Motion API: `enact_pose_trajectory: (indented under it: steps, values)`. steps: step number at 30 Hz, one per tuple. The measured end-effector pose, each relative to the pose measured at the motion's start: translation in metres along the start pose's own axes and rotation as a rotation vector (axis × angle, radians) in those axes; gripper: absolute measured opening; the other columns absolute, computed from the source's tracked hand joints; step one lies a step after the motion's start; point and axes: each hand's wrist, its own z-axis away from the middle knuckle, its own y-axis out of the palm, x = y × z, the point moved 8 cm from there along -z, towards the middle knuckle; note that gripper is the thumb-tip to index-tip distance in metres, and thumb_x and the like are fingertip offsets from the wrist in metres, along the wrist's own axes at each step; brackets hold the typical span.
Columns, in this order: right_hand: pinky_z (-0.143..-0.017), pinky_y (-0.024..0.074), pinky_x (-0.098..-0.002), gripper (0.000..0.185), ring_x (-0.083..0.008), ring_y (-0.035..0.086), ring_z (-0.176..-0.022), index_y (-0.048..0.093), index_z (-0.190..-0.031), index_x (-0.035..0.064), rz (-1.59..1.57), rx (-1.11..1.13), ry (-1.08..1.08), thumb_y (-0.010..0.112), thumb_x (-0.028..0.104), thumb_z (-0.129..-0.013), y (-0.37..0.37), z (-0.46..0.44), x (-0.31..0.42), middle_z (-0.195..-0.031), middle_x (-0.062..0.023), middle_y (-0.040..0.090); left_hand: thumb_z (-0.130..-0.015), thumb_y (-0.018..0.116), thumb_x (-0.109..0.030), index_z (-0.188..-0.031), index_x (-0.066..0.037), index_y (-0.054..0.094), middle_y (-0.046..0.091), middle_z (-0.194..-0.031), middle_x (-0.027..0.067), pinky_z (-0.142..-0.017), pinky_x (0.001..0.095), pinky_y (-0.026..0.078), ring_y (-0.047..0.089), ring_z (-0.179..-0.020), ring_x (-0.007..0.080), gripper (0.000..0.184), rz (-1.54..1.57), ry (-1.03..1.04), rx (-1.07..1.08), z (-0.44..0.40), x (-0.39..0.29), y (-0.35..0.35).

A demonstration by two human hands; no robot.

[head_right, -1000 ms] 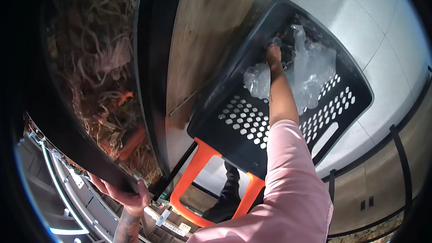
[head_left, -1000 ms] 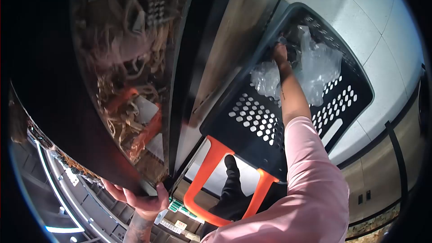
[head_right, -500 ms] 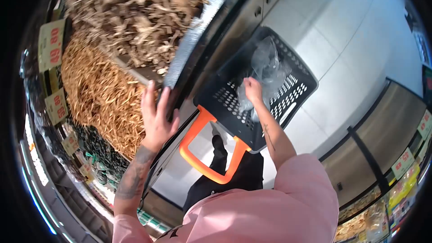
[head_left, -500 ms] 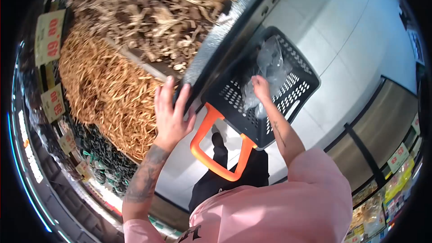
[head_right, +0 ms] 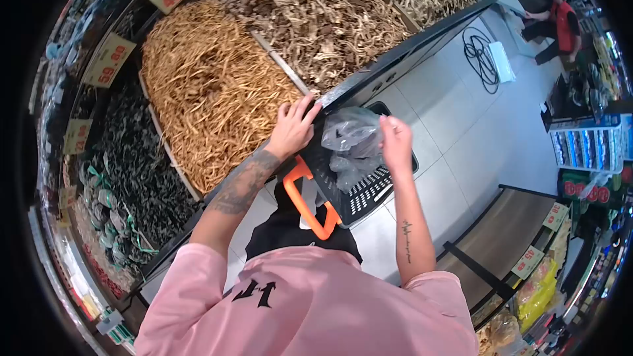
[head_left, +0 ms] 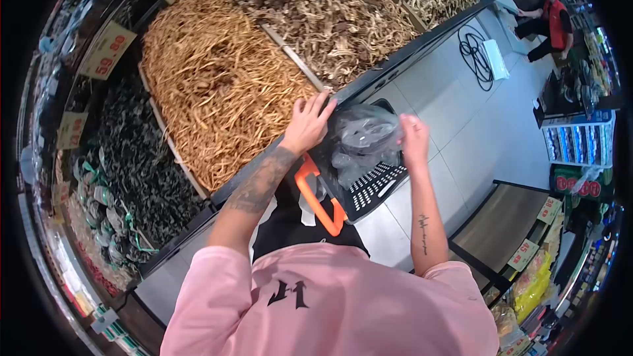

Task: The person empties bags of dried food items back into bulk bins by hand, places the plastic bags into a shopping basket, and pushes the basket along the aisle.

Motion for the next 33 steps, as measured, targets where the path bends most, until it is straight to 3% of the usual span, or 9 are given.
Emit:
enact_pose_trajectory:
  steps: [7, 13, 17, 19, 20, 23, 25, 27, 33]
  values:
    - [-0.047, 0.0384, -0.0249, 0.03, -0.0068, 0.041, -0.052, 0.047, -0.07, 0.0104, -0.104, 0.132, -0.341, 0.052, 0.02, -0.098, 0.051, 0.079, 0.22, -0.062, 0.0028, 0.042, -0.086, 0.062, -0.025, -0.132, -0.007, 0.048, 0.05, -0.126, 0.0145, -0.098, 0.0428, 0.037, 0.049, -0.115, 0.0331, 0.051, 0.596, -0.293, -0.442, 0.05, 0.02, -0.059]
    - [-0.048, 0.0404, -0.028, 0.03, -0.0101, 0.041, -0.051, 0.043, -0.074, 0.0081, -0.158, 0.454, -0.442, 0.045, 0.023, -0.101, 0.156, 0.153, 0.286, -0.062, -0.0004, 0.044, -0.096, 0.051, -0.047, -0.143, -0.011, 0.034, 0.051, -0.129, 0.0096, -0.097, 0.0352, 0.043, 0.05, -0.117, 0.0178, 0.062, 1.798, -0.65, -0.021, 0.142, 0.015, -0.05]
    - [-0.05, 0.0391, -0.029, 0.029, -0.0106, 0.039, -0.05, 0.042, -0.08, 0.0093, -0.437, 0.784, -0.384, 0.039, 0.027, -0.103, 0.239, 0.197, 0.311, -0.062, 0.0006, 0.044, -0.094, 0.047, -0.057, -0.15, -0.014, 0.024, 0.044, -0.142, 0.0101, -0.102, 0.0441, 0.04, 0.044, -0.129, 0.0236, 0.074, 2.262, -0.544, 0.031, 0.18, 0.017, -0.083]
    - [-0.051, 0.0437, -0.0346, 0.031, -0.0138, 0.046, -0.051, 0.041, -0.079, 0.0088, -0.524, 0.726, -0.357, 0.035, 0.028, -0.103, 0.257, 0.19, 0.313, -0.064, -0.002, 0.046, -0.094, 0.046, -0.057, -0.149, -0.015, 0.026, 0.039, -0.147, 0.0095, -0.109, 0.0485, 0.034, 0.039, -0.134, 0.026, 0.072, 2.844, -0.201, -0.253, 0.192, 0.032, -0.134]
    - [-0.053, 0.0444, -0.0347, 0.03, -0.0138, 0.048, -0.054, 0.044, -0.082, 0.0083, -0.544, 0.717, -0.322, 0.036, 0.028, -0.103, 0.273, 0.186, 0.312, -0.067, -0.0021, 0.048, -0.095, 0.045, -0.054, -0.148, -0.016, 0.029, 0.037, -0.148, 0.0097, -0.111, 0.0507, 0.032, 0.038, -0.135, 0.0266, 0.067, 2.808, -0.141, -0.447, 0.203, 0.054, -0.151]
    - [-0.071, 0.0482, -0.0357, 0.026, -0.0151, 0.054, -0.068, 0.056, -0.101, 0.0055, -0.526, 0.84, -0.2, 0.042, 0.027, -0.102, 0.32, 0.173, 0.297, -0.075, -0.0033, 0.055, -0.099, 0.039, -0.051, -0.144, -0.013, 0.034, 0.048, -0.14, 0.0118, -0.105, 0.0469, 0.042, 0.049, -0.127, 0.0271, 0.06, 2.602, -0.574, -0.789, 0.255, 0.113, -0.169]
    - [-0.074, 0.0481, -0.0352, 0.026, -0.0167, 0.056, -0.073, 0.056, -0.098, 0.0038, -0.503, 0.846, -0.233, 0.043, 0.026, -0.101, 0.346, 0.159, 0.279, -0.076, -0.0047, 0.056, -0.098, 0.051, -0.034, -0.136, -0.009, 0.043, 0.056, -0.13, 0.0098, -0.098, 0.0432, 0.049, 0.056, -0.118, 0.0239, 0.046, 2.527, -0.401, -0.971, 0.292, 0.155, -0.194]
    - [-0.076, 0.047, -0.0333, 0.027, -0.0205, 0.056, -0.078, 0.056, -0.095, 0.004, -0.416, 0.869, -0.18, 0.042, 0.026, -0.102, 0.376, 0.151, 0.254, -0.076, -0.0064, 0.053, -0.093, 0.058, -0.015, -0.131, -0.007, 0.043, 0.058, -0.121, 0.0076, -0.093, 0.037, 0.052, 0.061, -0.108, 0.0201, 0.042, 2.384, -0.541, -1.247, 0.339, 0.198, -0.204]
    - [-0.078, 0.0534, -0.0342, 0.028, -0.0243, 0.065, -0.091, 0.052, -0.116, -0.0032, -0.29, 0.919, -0.166, 0.044, 0.018, -0.1, 0.473, 0.168, 0.216, -0.093, -0.0153, 0.065, -0.089, 0.061, -0.008, -0.13, -0.006, 0.042, 0.058, -0.115, 0.0075, -0.087, 0.0326, 0.052, 0.061, -0.1, 0.0167, 0.045, 1.678, -0.648, -1.632, 0.446, 0.238, -0.295]
